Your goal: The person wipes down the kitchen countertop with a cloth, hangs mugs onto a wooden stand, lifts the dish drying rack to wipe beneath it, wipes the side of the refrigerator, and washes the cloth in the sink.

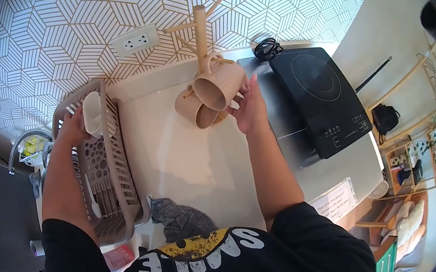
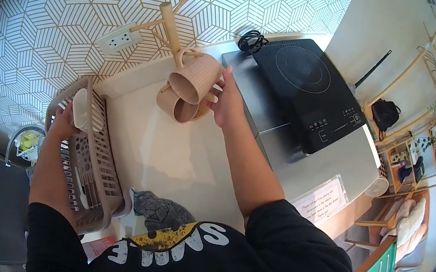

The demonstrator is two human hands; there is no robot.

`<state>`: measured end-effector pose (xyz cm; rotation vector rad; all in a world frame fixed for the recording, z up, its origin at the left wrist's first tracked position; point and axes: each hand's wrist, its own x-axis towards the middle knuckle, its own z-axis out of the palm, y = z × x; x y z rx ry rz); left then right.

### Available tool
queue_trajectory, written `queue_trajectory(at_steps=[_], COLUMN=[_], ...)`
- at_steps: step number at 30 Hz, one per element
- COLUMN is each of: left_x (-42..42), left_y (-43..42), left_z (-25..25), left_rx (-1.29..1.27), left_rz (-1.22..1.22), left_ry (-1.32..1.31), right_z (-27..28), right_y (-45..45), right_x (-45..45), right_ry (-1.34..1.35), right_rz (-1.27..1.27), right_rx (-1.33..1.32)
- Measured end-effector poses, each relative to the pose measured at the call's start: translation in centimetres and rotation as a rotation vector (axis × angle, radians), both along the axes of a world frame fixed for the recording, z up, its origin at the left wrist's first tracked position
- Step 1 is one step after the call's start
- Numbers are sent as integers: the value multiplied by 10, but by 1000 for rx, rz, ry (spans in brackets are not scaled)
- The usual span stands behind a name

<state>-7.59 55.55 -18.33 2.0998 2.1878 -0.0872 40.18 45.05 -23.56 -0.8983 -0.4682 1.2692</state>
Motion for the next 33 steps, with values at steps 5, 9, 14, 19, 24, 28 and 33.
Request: queue_trajectory(at_steps=[5,9,14,19,24,28,33], left_x=[-45,-25,3,94,193,264,291], left_y=[30,9,-8,-15,29,11,13], left_z=[-3,84,164,120,30,32,28], left_rx=[23,103,209,298,242,320,261], left_rz=[-128,-109,-26,151,280,356,160], left_ry=[293,210,-167,-946,-1441,-1543,-1414], right_z=[-15,-24,-27,-19,-9,-7,-8], right_y=[-5,-16,-23,-30,-37,-46,-47], right_x=[0,0,-6,-14,-11,-5,1], right_ry=[26,29,41,-18,-138,-181,-184], right_rz=[-70,-147,-167,-164,-131,-157,-212], right_rx=[-21,-51,-74,-27,9,-16,-17])
